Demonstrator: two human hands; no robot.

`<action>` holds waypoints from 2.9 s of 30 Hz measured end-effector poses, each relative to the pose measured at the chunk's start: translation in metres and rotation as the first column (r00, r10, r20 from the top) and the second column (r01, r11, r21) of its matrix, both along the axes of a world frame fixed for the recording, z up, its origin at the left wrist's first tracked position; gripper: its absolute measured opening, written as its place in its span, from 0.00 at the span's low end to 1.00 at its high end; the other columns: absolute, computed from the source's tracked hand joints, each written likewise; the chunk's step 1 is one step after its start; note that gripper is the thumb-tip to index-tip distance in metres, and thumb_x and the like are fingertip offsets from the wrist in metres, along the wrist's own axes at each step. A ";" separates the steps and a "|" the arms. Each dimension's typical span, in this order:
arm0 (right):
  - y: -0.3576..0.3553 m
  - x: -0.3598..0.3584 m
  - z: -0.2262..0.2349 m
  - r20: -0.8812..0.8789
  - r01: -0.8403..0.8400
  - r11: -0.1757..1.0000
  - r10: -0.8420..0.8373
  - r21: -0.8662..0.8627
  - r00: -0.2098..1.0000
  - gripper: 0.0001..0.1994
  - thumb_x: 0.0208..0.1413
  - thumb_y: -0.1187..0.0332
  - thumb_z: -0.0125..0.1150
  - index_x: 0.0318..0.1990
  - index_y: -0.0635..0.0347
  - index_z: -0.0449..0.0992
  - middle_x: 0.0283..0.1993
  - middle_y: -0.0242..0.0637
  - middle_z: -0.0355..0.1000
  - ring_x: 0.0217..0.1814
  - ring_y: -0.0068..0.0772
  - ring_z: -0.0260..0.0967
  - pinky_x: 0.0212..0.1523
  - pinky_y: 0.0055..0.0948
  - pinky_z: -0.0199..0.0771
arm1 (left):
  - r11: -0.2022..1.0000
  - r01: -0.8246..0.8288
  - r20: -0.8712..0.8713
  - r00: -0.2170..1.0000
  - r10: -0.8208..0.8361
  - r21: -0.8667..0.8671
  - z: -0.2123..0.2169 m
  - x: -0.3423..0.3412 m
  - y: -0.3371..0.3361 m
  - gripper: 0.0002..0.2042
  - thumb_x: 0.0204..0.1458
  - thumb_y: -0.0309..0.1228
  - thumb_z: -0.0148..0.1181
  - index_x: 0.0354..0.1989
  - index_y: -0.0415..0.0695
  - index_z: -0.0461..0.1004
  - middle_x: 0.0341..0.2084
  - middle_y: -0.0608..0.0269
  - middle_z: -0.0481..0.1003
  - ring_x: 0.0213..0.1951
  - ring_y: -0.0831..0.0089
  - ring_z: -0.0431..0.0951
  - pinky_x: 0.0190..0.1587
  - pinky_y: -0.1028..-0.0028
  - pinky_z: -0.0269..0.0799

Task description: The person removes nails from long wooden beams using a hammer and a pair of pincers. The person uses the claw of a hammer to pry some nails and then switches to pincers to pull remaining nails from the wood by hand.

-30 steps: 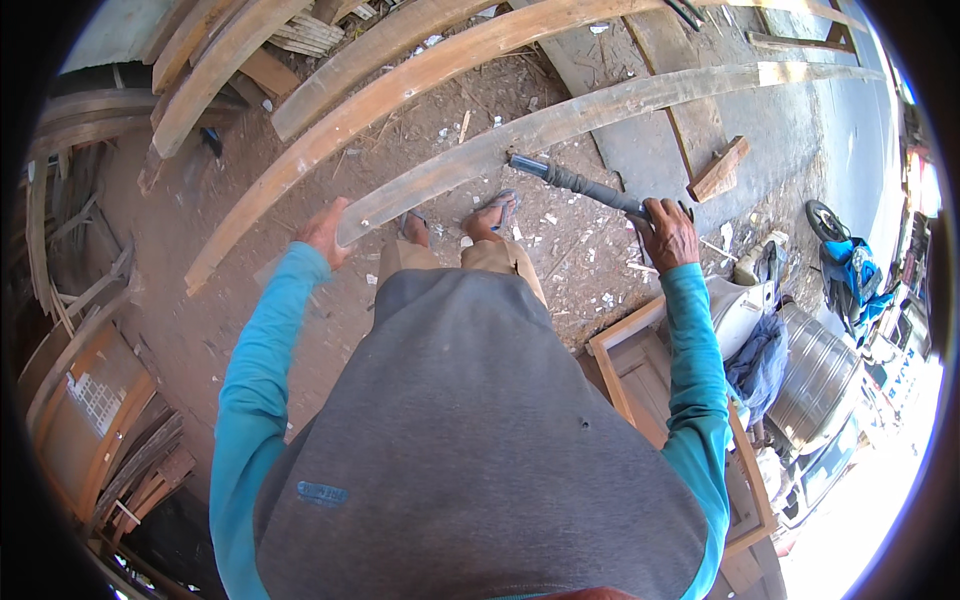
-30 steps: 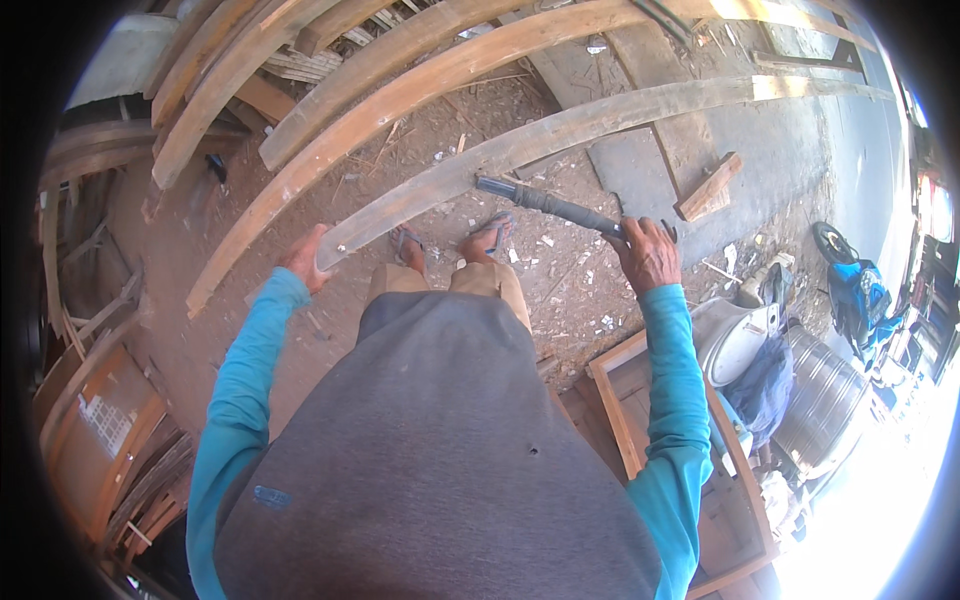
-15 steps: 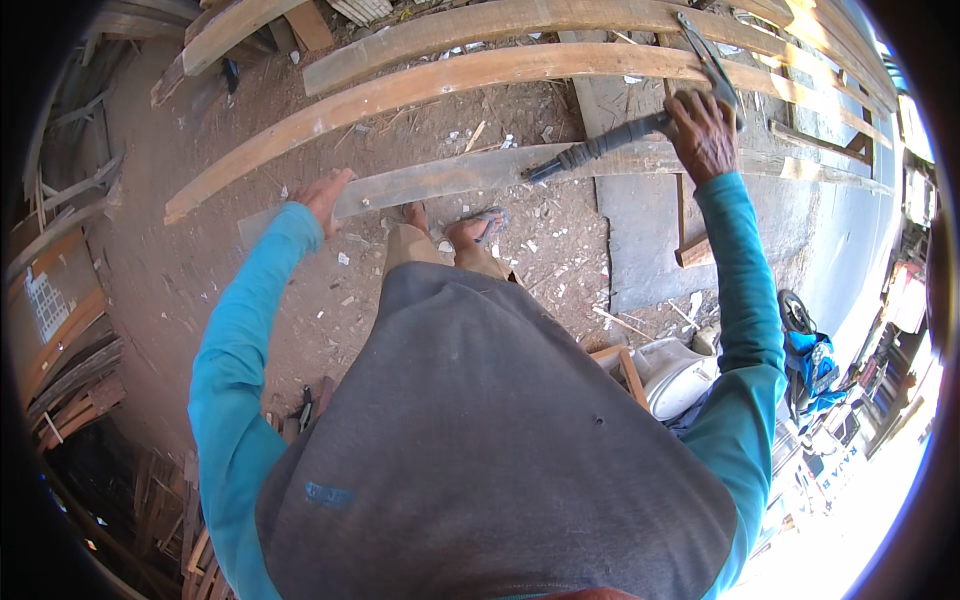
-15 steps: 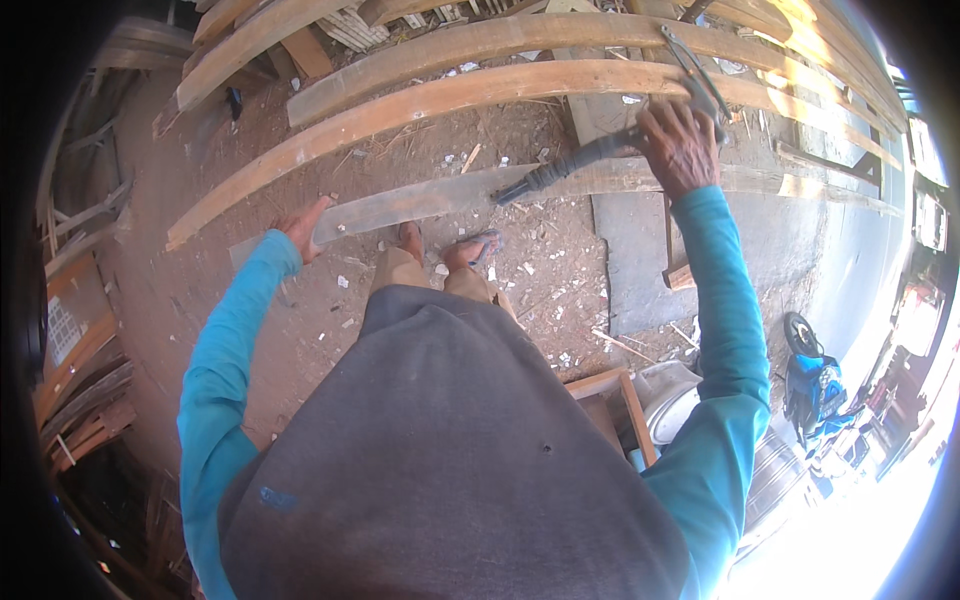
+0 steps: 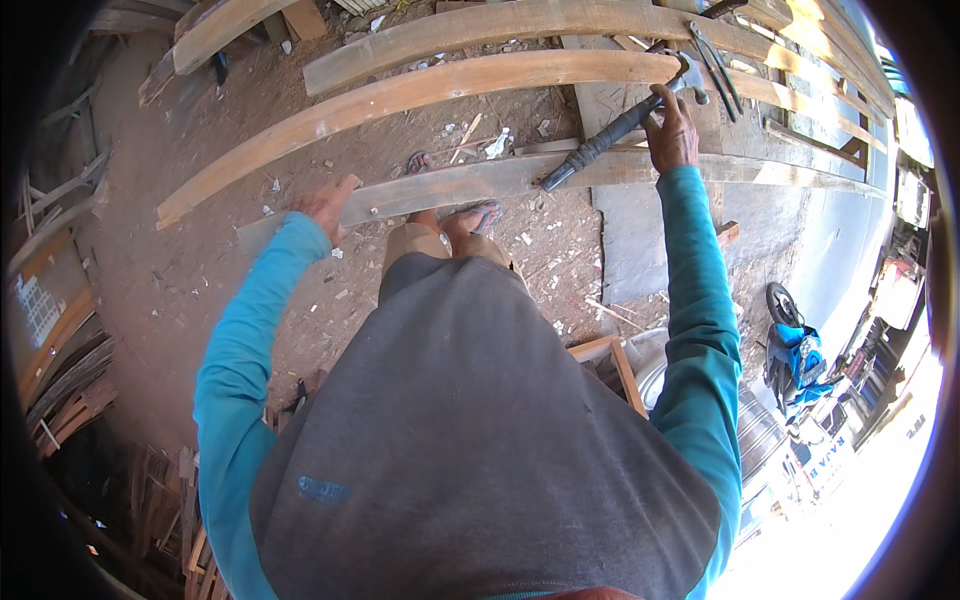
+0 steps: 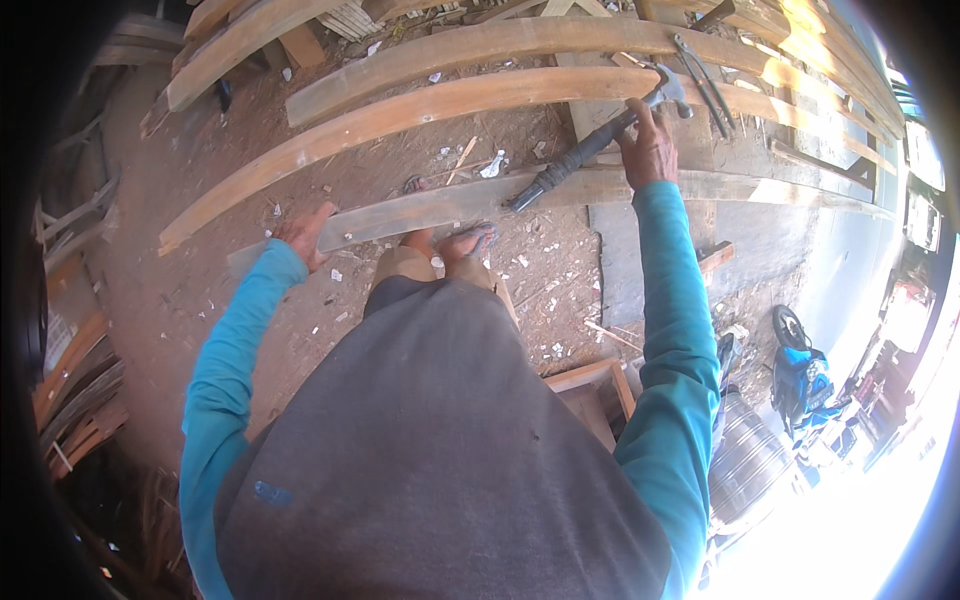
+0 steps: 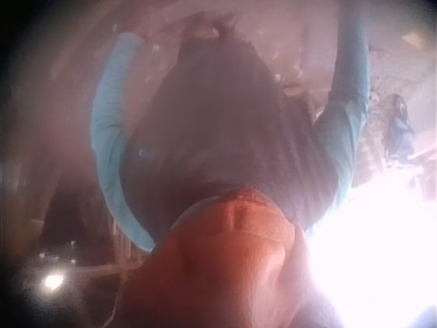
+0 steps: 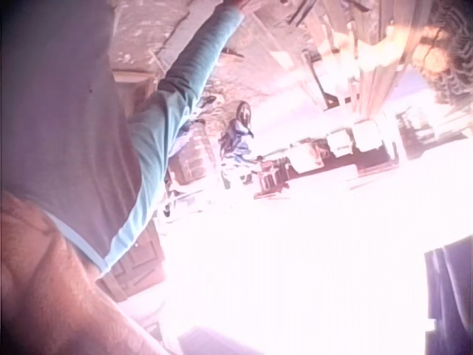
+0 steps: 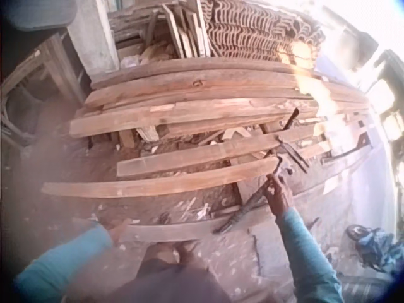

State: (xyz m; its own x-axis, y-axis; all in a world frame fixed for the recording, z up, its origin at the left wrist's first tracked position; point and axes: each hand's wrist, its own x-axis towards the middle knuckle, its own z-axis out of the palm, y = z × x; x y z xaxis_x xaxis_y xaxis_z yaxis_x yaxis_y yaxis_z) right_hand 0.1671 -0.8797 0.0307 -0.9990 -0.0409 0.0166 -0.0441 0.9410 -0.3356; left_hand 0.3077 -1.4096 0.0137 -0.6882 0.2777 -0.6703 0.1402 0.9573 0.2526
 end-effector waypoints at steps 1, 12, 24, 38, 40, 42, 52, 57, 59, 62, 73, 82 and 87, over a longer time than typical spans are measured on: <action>-0.001 -0.001 -0.006 0.044 0.008 0.997 -0.005 -0.071 0.999 0.25 0.49 0.69 0.70 0.56 0.44 0.70 0.49 0.45 0.72 0.50 0.47 0.75 0.47 0.44 0.75 | 0.999 0.008 0.029 1.000 -0.007 -0.050 0.003 -0.002 0.001 0.37 0.40 0.32 0.73 0.62 0.52 0.61 0.55 0.52 0.69 0.55 0.47 0.72 0.53 0.52 0.70; -0.055 -0.047 0.006 0.357 0.392 0.198 -0.189 -0.899 0.915 0.14 0.59 0.73 0.55 0.50 0.68 0.68 0.44 0.49 0.75 0.46 0.47 0.77 0.47 0.39 0.81 | 0.996 0.006 -0.046 0.999 -0.002 0.085 -0.002 0.004 -0.008 0.36 0.37 0.28 0.73 0.59 0.48 0.64 0.47 0.48 0.72 0.50 0.48 0.75 0.50 0.54 0.71; -0.050 -0.025 0.009 0.417 0.466 -0.087 -0.609 -0.881 0.675 0.13 0.62 0.58 0.59 0.32 0.52 0.65 0.22 0.23 0.55 0.19 0.17 0.51 0.16 0.18 0.55 | 0.973 -0.048 -0.098 0.993 0.072 0.226 0.002 0.000 -0.006 0.31 0.34 0.29 0.73 0.51 0.49 0.67 0.41 0.50 0.73 0.46 0.50 0.76 0.46 0.54 0.71; -0.121 -0.010 0.078 0.250 0.363 0.069 -0.606 -0.929 0.755 0.14 0.60 0.60 0.54 0.26 0.51 0.60 0.18 0.24 0.52 0.16 0.18 0.50 0.15 0.22 0.54 | 0.989 -0.074 0.072 0.995 0.066 0.125 0.010 -0.011 0.001 0.33 0.36 0.27 0.73 0.54 0.48 0.63 0.46 0.49 0.70 0.52 0.50 0.73 0.54 0.55 0.68; -0.133 -0.019 0.079 0.232 0.367 0.119 -0.589 -0.922 0.774 0.15 0.59 0.61 0.56 0.23 0.51 0.60 0.16 0.24 0.53 0.14 0.18 0.50 0.13 0.23 0.53 | 0.995 -0.033 0.037 0.999 0.030 0.093 0.011 -0.010 0.000 0.32 0.36 0.27 0.73 0.51 0.47 0.63 0.46 0.49 0.71 0.51 0.50 0.74 0.53 0.55 0.69; -0.156 -0.036 0.076 0.248 0.346 0.143 -0.458 -0.927 0.854 0.15 0.60 0.64 0.58 0.22 0.51 0.61 0.15 0.21 0.55 0.13 0.15 0.52 0.11 0.21 0.52 | 0.996 -0.023 0.030 0.999 0.021 0.084 0.008 -0.007 -0.002 0.31 0.36 0.28 0.73 0.51 0.47 0.64 0.45 0.49 0.71 0.51 0.48 0.74 0.52 0.54 0.69; -0.292 -0.042 0.046 0.226 -0.070 0.786 0.261 -0.614 0.939 0.20 0.56 0.52 0.60 0.40 0.64 0.77 0.27 0.46 0.75 0.31 0.43 0.75 0.36 0.42 0.74 | 0.989 0.021 -0.054 0.998 -0.013 0.149 -0.011 -0.006 -0.006 0.33 0.40 0.32 0.73 0.57 0.47 0.64 0.48 0.46 0.72 0.51 0.45 0.74 0.52 0.52 0.71; -0.327 0.025 0.058 0.230 -0.330 0.751 0.533 -0.572 0.815 0.15 0.54 0.56 0.61 0.38 0.60 0.74 0.28 0.50 0.74 0.32 0.54 0.74 0.33 0.47 0.72 | 0.983 0.037 0.012 0.999 -0.040 0.178 -0.002 -0.013 -0.007 0.33 0.41 0.37 0.73 0.56 0.45 0.64 0.46 0.45 0.74 0.50 0.46 0.75 0.50 0.52 0.71; -0.328 0.047 0.069 0.271 -0.404 0.760 0.587 -0.509 0.763 0.14 0.52 0.57 0.61 0.37 0.59 0.73 0.29 0.48 0.74 0.33 0.55 0.74 0.33 0.48 0.72 | 0.987 0.054 0.016 0.998 -0.057 0.153 -0.004 -0.011 -0.010 0.33 0.41 0.40 0.73 0.56 0.43 0.65 0.45 0.46 0.74 0.50 0.47 0.75 0.48 0.53 0.72; -0.322 0.081 0.079 0.054 -0.450 0.760 0.533 -0.470 0.844 0.15 0.46 0.58 0.65 0.37 0.55 0.72 0.32 0.41 0.69 0.35 0.50 0.73 0.32 0.46 0.73 | 0.940 0.235 -0.312 0.938 -0.153 0.246 -0.018 -0.006 -0.020 0.33 0.42 0.43 0.71 0.56 0.45 0.66 0.46 0.45 0.76 0.49 0.45 0.75 0.49 0.53 0.72; -0.307 0.234 0.028 -0.143 -0.610 0.766 0.593 -0.203 0.792 0.12 0.38 0.63 0.67 0.31 0.49 0.71 0.32 0.30 0.68 0.43 0.34 0.69 0.54 0.41 0.64 | 0.970 0.043 0.010 0.999 -0.046 0.240 0.000 -0.019 -0.008 0.39 0.35 0.38 0.76 0.58 0.41 0.63 0.47 0.43 0.76 0.50 0.48 0.77 0.52 0.59 0.73; -0.269 0.318 0.042 -0.317 -0.363 0.897 0.278 -0.251 0.907 0.15 0.43 0.62 0.68 0.40 0.45 0.74 0.58 0.42 0.65 0.67 0.45 0.59 0.70 0.52 0.54 | 0.936 0.087 -0.077 0.995 -0.064 0.342 -0.031 -0.019 -0.021 0.40 0.31 0.38 0.77 0.57 0.40 0.64 0.44 0.43 0.76 0.48 0.51 0.77 0.53 0.61 0.72; -0.248 0.361 0.025 -0.315 -0.141 0.969 0.073 -0.201 0.946 0.20 0.47 0.59 0.69 0.50 0.32 0.74 0.51 0.42 0.64 0.54 0.51 0.63 0.56 0.50 0.66 | 0.941 0.102 -0.104 0.992 -0.072 0.321 -0.033 -0.020 -0.024 0.41 0.31 0.39 0.77 0.57 0.39 0.64 0.45 0.42 0.75 0.49 0.51 0.77 0.53 0.61 0.72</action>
State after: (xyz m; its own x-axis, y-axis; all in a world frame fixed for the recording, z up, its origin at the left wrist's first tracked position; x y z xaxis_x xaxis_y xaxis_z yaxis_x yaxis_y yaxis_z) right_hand 0.5280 -1.1277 0.0557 -0.9349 -0.1085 0.3379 -0.2723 0.8301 -0.4867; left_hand 0.2875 -1.4333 -0.0192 -0.7044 0.5319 -0.4700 0.2558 0.8079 0.5310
